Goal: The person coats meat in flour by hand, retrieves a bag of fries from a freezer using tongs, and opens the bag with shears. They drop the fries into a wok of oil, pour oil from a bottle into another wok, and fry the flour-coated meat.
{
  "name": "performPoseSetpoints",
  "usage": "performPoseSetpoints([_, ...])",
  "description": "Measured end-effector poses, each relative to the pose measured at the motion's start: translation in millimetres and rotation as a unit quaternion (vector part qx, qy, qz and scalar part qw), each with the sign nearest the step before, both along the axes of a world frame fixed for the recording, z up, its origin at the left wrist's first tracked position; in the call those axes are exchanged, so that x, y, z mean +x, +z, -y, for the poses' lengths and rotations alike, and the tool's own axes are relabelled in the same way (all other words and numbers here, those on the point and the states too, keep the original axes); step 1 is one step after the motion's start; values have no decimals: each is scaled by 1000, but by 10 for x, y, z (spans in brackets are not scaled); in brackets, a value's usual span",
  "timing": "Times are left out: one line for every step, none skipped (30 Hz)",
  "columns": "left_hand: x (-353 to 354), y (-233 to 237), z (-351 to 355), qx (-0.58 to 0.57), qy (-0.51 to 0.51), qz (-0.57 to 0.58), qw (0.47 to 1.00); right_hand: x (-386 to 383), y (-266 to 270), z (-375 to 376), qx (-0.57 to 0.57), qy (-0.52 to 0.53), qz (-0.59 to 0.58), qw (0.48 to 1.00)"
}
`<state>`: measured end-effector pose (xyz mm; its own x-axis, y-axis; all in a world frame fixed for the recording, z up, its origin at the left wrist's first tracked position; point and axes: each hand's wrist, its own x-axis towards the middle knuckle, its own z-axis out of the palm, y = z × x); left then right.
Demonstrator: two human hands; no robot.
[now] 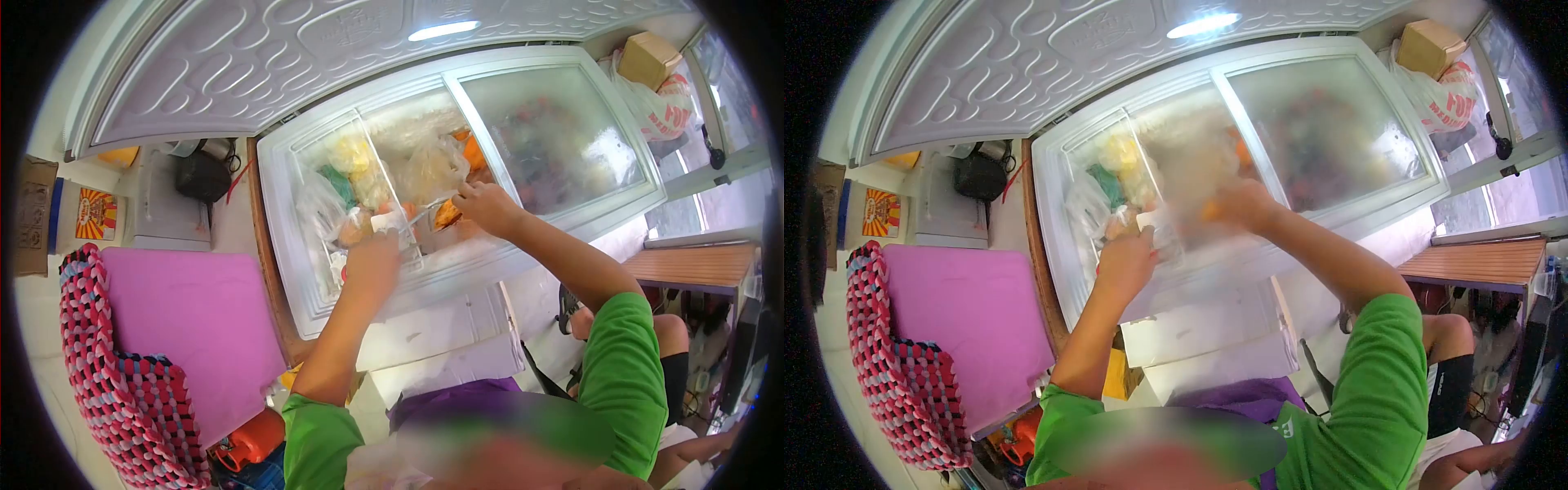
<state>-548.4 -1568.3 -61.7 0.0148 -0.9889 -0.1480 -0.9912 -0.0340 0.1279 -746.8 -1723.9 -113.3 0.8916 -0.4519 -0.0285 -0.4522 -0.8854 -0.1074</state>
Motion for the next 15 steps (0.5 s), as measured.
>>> performPoseSetpoints([-10,10,11,9,5,0,1000,-11,35,1,-38,24,34,998])
performPoseSetpoints([-16,26,5,12,24,-13,1000,-19,76,14,-34,23,36,999])
performPoseSetpoints([-11,43,-24,15,43,-26,999,-24,124,27,-30,21,37,999])
performPoseSetpoints([-1,56,-63,19,63,-40,997,-23,212,30,-26,20,39,999])
performPoseSetpoints([19,65,-111,27,82,-71,994,-49,314,33,-8,-13,76,997])
performPoseSetpoints([53,73,-179,35,100,-101,989,-97,435,30,10,-47,115,992])
performPoseSetpoints([88,77,-267,45,120,-131,983,-135,557,27,30,-78,153,985])
performPoseSetpoints([118,80,-365,43,134,-170,975,-224,625,55,8,-118,218,969])
performPoseSetpoints([143,79,-474,41,147,-210,966,-366,644,105,-14,-158,280,947])
performPoseSetpoints([174,69,-593,40,160,-250,954,-529,598,180,-7,-212,250,945])
performPoseSetpoints([233,-6,-729,56,184,-288,938,-733,516,280,0,-266,218,939])
performPoseSetpoints([302,-128,-883,72,207,-326,920,-973,307,448,-18,-280,216,935])
performPoseSetpoints([329,-191,-1023,89,231,-363,898,-1231,117,584,-36,-294,214,931])
performPoseSetpoints([312,-176,-1144,80,260,-410,871,-1467,68,618,-50,-323,131,936])
performPoseSetpoints([279,-142,-1265,74,289,-456,839,-1684,17,629,-61,-348,45,934])
